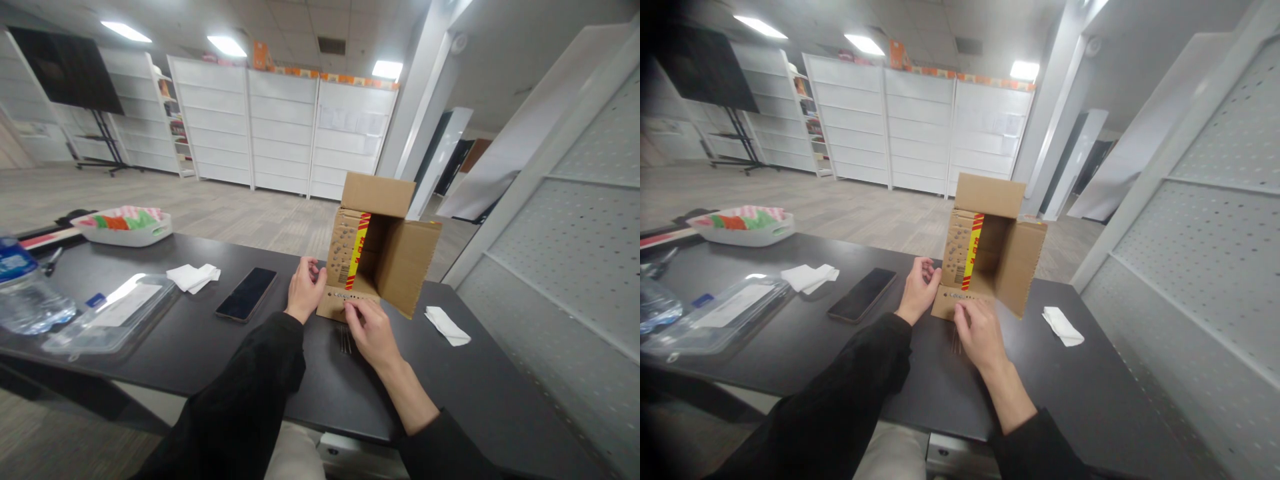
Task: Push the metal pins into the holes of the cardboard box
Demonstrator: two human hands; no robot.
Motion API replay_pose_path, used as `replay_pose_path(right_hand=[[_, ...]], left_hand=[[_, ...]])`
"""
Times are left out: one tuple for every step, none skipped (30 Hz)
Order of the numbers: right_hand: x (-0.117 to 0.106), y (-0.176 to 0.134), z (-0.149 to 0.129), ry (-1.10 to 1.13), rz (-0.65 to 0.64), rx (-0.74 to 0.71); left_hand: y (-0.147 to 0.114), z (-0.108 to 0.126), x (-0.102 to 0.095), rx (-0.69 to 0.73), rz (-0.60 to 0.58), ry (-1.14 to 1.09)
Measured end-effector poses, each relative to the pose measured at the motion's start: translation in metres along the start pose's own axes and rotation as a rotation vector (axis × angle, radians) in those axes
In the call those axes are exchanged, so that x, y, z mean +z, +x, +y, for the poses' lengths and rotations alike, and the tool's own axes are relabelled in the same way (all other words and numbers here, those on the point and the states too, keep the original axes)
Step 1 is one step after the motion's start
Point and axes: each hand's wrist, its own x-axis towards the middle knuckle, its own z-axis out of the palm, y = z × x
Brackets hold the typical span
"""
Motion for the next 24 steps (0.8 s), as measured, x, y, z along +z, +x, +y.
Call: replay_pose_path(right_hand=[[0.000, 0.001, 0.003, 0.012, 0.053, 0.039], [0.000, 0.001, 0.007, 0.012, 0.100, 0.079], [0.000, 0.001, 0.010, 0.003, 0.139, 0.114], [0.000, 0.002, 0.013, -0.009, 0.169, 0.141], [0.001, 0.002, 0.015, -0.022, 0.190, 0.159], [0.001, 0.002, 0.017, -0.030, 0.203, 0.170], [0.001, 0.002, 0.018, -0.035, 0.209, 0.173], [0.002, 0.003, 0.019, -0.037, 0.210, 0.175], [0.002, 0.003, 0.019, -0.037, 0.207, 0.176], [0.003, 0.004, 0.019, -0.036, 0.203, 0.178], [0.003, 0.004, 0.020, -0.034, 0.202, 0.180], [0.003, 0.004, 0.020, -0.033, 0.202, 0.181], [0.004, 0.005, 0.021, -0.032, 0.202, 0.180], [0.004, 0.005, 0.021, -0.035, 0.202, 0.178], [0.004, 0.005, 0.022, -0.042, 0.200, 0.177], [0.005, 0.006, 0.023, -0.052, 0.198, 0.175], [0.005, 0.006, 0.023, -0.063, 0.193, 0.175], [0.005, 0.006, 0.023, -0.073, 0.188, 0.174], [0.005, 0.006, 0.023, -0.081, 0.182, 0.173], [0.005, 0.006, 0.023, -0.085, 0.176, 0.169], [0.005, 0.006, 0.022, -0.086, 0.171, 0.162], [0.006, 0.007, 0.022, -0.084, 0.166, 0.152], [0.006, 0.007, 0.021, -0.082, 0.160, 0.139], [0.006, 0.008, 0.021, -0.079, 0.154, 0.124]], left_hand=[[0.000, 0.000, 0.000, -0.002, 0.000, 0.002], [0.000, 0.000, 0.000, -0.004, -0.002, 0.003], [0.000, 0.000, 0.000, -0.005, -0.002, 0.004], [0.000, 0.000, 0.000, -0.006, -0.001, 0.005], [0.000, 0.000, 0.001, -0.006, -0.001, 0.005], [0.000, -0.001, 0.001, -0.005, 0.000, 0.005], [0.000, -0.001, 0.001, -0.004, 0.000, 0.004], [0.000, -0.001, 0.001, -0.003, 0.001, 0.003], [0.000, -0.001, 0.001, -0.002, 0.002, 0.001], [0.000, -0.002, 0.001, -0.002, 0.002, 0.000], [0.000, -0.002, 0.001, -0.003, 0.002, -0.001], [0.000, -0.002, 0.001, -0.006, 0.002, -0.001], [0.000, -0.001, 0.001, -0.009, 0.002, -0.001], [0.000, -0.001, 0.001, -0.011, 0.001, 0.000], [0.000, -0.001, 0.001, -0.011, 0.000, 0.001], [0.000, -0.001, 0.001, -0.010, 0.001, 0.002], [0.000, -0.001, 0.001, -0.008, 0.002, 0.003], [0.000, -0.001, 0.001, -0.006, 0.003, 0.004], [0.000, -0.001, 0.001, -0.005, 0.003, 0.003], [0.000, -0.001, 0.001, -0.005, 0.004, 0.002], [0.000, -0.001, 0.001, -0.007, 0.004, 0.001], [0.000, -0.001, 0.001, -0.009, 0.004, 0.000], [0.000, -0.001, 0.001, -0.010, 0.004, 0.000], [0.000, -0.001, 0.001, -0.010, 0.004, 0.001]])
